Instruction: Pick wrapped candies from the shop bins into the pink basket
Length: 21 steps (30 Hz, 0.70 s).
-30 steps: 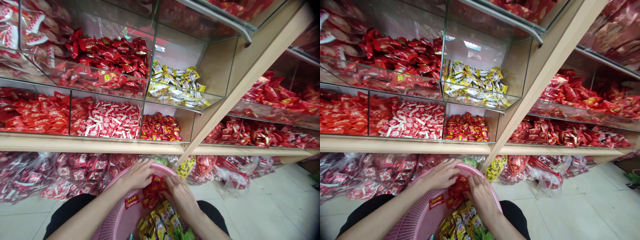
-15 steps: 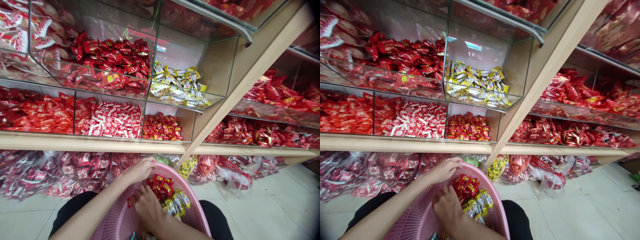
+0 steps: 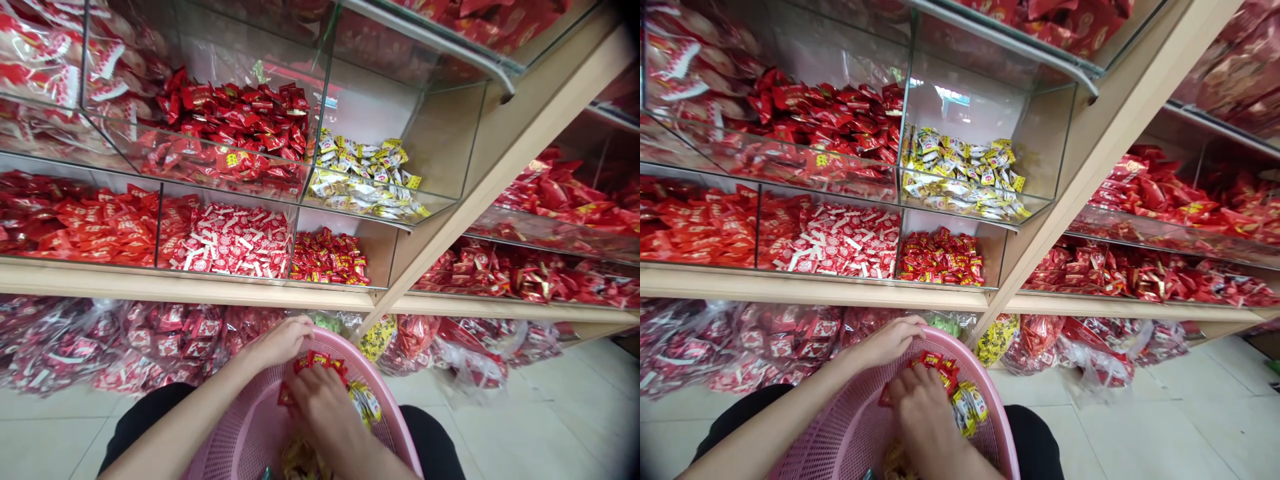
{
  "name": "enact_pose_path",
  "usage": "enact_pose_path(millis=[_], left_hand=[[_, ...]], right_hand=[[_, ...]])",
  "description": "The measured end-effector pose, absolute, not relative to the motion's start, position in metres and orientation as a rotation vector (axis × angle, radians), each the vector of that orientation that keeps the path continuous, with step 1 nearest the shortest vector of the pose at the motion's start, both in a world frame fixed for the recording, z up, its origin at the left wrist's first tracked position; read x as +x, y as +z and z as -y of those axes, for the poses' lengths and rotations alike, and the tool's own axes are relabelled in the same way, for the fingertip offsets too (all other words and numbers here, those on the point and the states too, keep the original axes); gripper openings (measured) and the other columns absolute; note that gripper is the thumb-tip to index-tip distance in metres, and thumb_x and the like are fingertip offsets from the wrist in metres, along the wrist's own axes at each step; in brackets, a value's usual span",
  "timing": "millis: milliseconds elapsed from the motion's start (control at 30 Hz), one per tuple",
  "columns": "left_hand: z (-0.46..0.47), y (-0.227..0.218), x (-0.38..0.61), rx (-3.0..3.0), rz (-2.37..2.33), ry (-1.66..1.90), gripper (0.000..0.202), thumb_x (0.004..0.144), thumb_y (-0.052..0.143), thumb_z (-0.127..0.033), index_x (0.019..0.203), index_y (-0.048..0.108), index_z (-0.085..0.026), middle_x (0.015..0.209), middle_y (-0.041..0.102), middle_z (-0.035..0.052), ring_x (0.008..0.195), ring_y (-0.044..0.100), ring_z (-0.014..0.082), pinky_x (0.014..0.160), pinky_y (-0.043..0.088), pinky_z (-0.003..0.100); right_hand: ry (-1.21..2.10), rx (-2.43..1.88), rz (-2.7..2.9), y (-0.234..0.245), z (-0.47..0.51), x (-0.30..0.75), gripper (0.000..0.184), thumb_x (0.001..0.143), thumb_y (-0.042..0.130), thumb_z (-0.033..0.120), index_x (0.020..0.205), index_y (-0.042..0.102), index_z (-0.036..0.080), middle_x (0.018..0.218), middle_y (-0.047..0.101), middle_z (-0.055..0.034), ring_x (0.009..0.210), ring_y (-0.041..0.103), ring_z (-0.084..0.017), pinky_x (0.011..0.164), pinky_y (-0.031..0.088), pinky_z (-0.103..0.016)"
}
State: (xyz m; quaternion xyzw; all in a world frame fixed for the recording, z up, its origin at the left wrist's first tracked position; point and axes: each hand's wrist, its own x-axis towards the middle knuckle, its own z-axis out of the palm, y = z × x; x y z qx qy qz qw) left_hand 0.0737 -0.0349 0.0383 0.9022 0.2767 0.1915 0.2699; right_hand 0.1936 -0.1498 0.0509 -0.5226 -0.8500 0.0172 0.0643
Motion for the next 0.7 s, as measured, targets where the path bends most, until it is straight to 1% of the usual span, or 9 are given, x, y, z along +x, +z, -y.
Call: enact_pose_path(millis=[67, 100, 233, 400, 567, 700], left_hand=[[0.034, 0.037, 0.074, 2.439, -0.743, 0.516, 0.036, 0.081, 0.033, -0.006, 0.094, 0.064, -0.02, 0.103, 0.06, 0.0027, 0.094, 0.055, 0.014, 0.086, 0.042, 0.025], [0.034, 0.037, 0.074, 2.444, -0.742, 0.519, 0.036, 0.082, 0.034, -0.006, 0.093, 0.064, -0.02, 0.103, 0.06, 0.0026, 0.094, 0.055, 0.014, 0.086, 0.042, 0.025], [0.035, 0.036, 0.076, 2.46, -0.747, 0.526, 0.035, 0.082, 0.034, -0.006, 0.092, 0.064, -0.02, 0.104, 0.059, 0.0027, 0.094, 0.055, 0.014, 0.086, 0.042, 0.025], [0.037, 0.039, 0.075, 2.466, -0.763, 0.507, 0.034, 0.081, 0.035, -0.007, 0.092, 0.064, -0.019, 0.106, 0.059, 0.0036, 0.095, 0.056, 0.0147, 0.086, 0.042, 0.025], [0.038, 0.041, 0.073, 2.467, -0.771, 0.509, 0.033, 0.081, 0.036, -0.007, 0.092, 0.065, -0.02, 0.107, 0.059, 0.0032, 0.097, 0.055, 0.0146, 0.088, 0.041, 0.025], [0.038, 0.041, 0.074, 2.474, -0.78, 0.503, 0.032, 0.081, 0.036, -0.008, 0.091, 0.065, -0.02, 0.104, 0.06, 0.0032, 0.095, 0.056, 0.0149, 0.087, 0.042, 0.026]], right_hand=[[0.005, -1.701, 2.462, 0.063, 0.148, 0.223, 0.011, 0.084, 0.049, 0.015, 0.087, 0.058, 0.02, 0.085, 0.062, -0.0048, 0.083, 0.054, -0.021, 0.074, 0.041, -0.034], [-0.028, -1.764, 2.417, 0.066, 0.147, 0.236, 0.013, 0.084, 0.048, 0.014, 0.09, 0.058, 0.02, 0.089, 0.062, -0.0054, 0.084, 0.055, -0.021, 0.075, 0.04, -0.034], [-0.091, -1.912, 2.338, 0.063, 0.142, 0.269, 0.017, 0.084, 0.046, 0.013, 0.097, 0.055, 0.018, 0.091, 0.061, -0.0068, 0.083, 0.056, -0.022, 0.073, 0.041, -0.034], [-0.186, -1.956, 2.333, 0.047, 0.142, 0.267, 0.014, 0.084, 0.045, 0.011, 0.09, 0.054, 0.018, 0.087, 0.061, -0.0063, 0.077, 0.058, -0.021, 0.07, 0.041, -0.032], [-0.286, -1.966, 2.341, 0.031, 0.144, 0.264, 0.016, 0.084, 0.044, 0.01, 0.088, 0.057, 0.018, 0.087, 0.06, -0.0083, 0.07, 0.058, -0.02, 0.066, 0.041, -0.032], [-0.262, -1.929, 2.301, 0.04, 0.143, 0.264, 0.016, 0.087, 0.043, 0.015, 0.083, 0.058, 0.018, 0.084, 0.059, -0.0075, 0.069, 0.059, -0.019, 0.066, 0.04, -0.031]])
